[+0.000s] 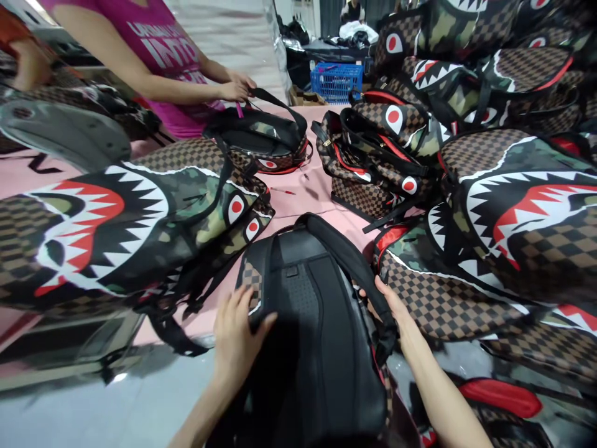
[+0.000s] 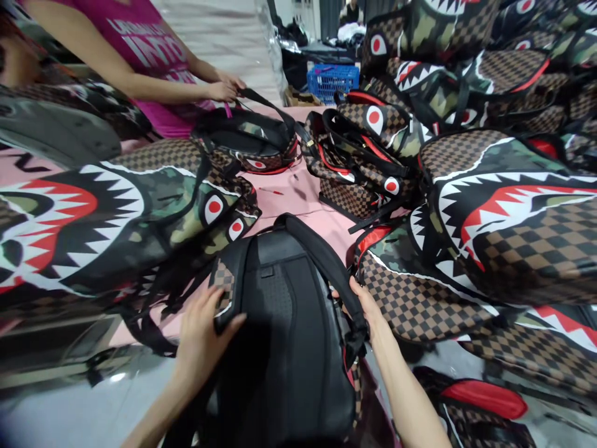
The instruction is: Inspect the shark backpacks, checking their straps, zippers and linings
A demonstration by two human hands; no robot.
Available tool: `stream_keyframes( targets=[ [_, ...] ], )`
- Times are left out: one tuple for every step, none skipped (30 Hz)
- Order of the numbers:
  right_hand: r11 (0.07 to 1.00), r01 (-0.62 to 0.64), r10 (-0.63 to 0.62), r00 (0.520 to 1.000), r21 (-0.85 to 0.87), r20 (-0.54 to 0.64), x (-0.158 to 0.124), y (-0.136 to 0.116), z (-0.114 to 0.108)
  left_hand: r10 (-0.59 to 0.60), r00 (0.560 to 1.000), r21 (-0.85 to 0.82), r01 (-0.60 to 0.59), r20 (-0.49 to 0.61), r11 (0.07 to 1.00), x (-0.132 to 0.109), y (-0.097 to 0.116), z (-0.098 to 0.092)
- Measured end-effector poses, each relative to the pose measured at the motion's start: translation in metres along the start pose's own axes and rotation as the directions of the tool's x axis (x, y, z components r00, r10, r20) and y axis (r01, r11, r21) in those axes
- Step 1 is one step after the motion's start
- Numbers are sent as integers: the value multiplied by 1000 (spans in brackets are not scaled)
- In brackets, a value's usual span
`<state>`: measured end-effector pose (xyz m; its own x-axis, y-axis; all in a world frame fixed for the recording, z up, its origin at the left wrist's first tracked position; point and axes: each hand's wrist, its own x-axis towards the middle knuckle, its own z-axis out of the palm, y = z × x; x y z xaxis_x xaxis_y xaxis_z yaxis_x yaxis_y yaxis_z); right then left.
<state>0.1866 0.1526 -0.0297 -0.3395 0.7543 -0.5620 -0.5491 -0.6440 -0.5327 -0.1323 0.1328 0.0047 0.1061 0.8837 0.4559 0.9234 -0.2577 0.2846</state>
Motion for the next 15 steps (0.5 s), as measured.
stream_keyframes(
  targets=[
    [1000, -11, 11, 1000, 9, 10, 0, 0, -1, -12, 1000, 36, 11, 23, 999, -25, 3, -6],
    [1000, -24, 24, 1000, 20, 20, 0, 1, -2, -57, 998, 96, 53, 36, 994, -46, 5, -11],
    [999, -33, 32, 999, 35, 27, 1, 1, -3, -92, 994, 139, 83, 60, 987, -60, 7, -17],
    [998, -40, 38, 999, 51, 30, 2, 1, -4, -108, 992, 155, 97, 65, 983, -68, 6, -22],
    [997, -50, 48, 998, 62, 33, 3, 2, -5, -113, 992, 150, 103, 59, 983, -69, 4, -27],
    [996, -61, 59, 998, 70, 36, 4, 2, -7, -110, 993, 125, 104, 43, 987, -63, -1, -31],
    [995, -69, 66, 997, 76, 40, 5, 2, -8, -107, 994, 88, 106, 17, 991, -52, -7, -34],
    [993, -83, 80, 996, 81, 50, 6, 2, -10, -115, 993, 46, 115, -5, 992, -36, -14, -35],
    [991, -99, 94, 994, 87, 61, 7, 3, -12, -142, 990, 4, 142, -14, 990, -17, -21, -35],
    [989, -116, 109, 992, 97, 70, 8, 3, -13, -180, 984, -43, 179, -8, 983, 2, -28, -33],
    [986, -125, 117, 990, 111, 73, 9, 4, -15, -236, 972, -103, 237, 22, 966, 21, -34, -28],
    [983, -131, 123, 990, 127, 72, 9, 5, -17, -312, 948, -182, 318, 64, 930, 38, -38, -22],
    [980, -138, 129, 989, 145, 72, 9, 7, -18, -408, 905, -285, 425, 117, 859, 52, -42, -15],
    [976, -140, 129, 989, 168, 74, 10, 9, -20, -506, 842, -408, 535, 188, 740, 63, -47, -8],
    [971, -141, 127, 989, 192, 82, 10, 12, -22, -575, 770, -529, 621, 276, 579, 72, -52, -2]
  ],
)
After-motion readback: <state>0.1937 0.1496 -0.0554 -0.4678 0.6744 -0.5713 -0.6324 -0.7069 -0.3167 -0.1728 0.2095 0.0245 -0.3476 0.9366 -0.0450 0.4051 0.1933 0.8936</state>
